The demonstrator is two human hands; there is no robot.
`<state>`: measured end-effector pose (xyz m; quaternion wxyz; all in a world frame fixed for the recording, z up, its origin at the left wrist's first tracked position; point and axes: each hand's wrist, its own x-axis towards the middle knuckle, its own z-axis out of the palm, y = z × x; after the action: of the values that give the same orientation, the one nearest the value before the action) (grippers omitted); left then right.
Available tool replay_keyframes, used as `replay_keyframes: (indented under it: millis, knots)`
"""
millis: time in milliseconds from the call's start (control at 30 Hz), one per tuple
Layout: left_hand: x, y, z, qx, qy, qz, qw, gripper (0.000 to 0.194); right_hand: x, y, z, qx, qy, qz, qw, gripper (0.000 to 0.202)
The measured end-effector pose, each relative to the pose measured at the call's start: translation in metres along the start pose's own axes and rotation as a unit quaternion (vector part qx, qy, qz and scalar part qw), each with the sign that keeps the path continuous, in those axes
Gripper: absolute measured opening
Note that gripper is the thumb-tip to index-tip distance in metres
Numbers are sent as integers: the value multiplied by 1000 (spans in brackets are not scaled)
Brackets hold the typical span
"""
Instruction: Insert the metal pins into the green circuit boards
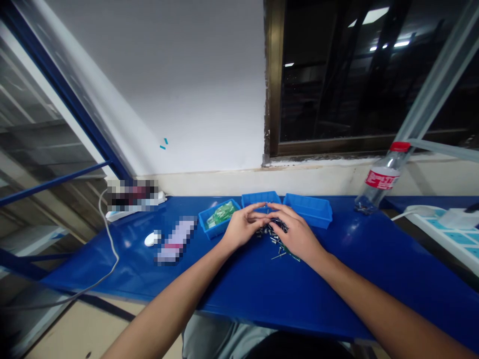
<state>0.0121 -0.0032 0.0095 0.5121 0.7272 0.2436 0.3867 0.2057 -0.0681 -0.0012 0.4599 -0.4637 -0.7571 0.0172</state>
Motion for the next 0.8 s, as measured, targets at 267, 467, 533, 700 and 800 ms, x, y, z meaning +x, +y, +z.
replay_keyframes:
  millis: [267, 467, 533, 700, 800]
  knots:
    - [1, 2, 1, 30, 14, -10, 999, 63, 2, -1, 1, 113, 14, 83, 990, 11]
    - [0, -3, 1, 62, -33, 18, 997, 54, 2, 2, -1, 116, -10, 95, 989, 9]
    - [1, -2, 0, 61, -33, 25, 997, 49, 2, 3, -3, 98, -17, 102, 990, 9]
    - [3, 5, -1, 11, 19, 35, 999, 43, 1, 0, -4, 63, -47, 105, 991, 19]
    - [3, 6, 0, -21, 23, 25, 999, 51, -1, -1, -1, 61, -87, 99, 989, 23]
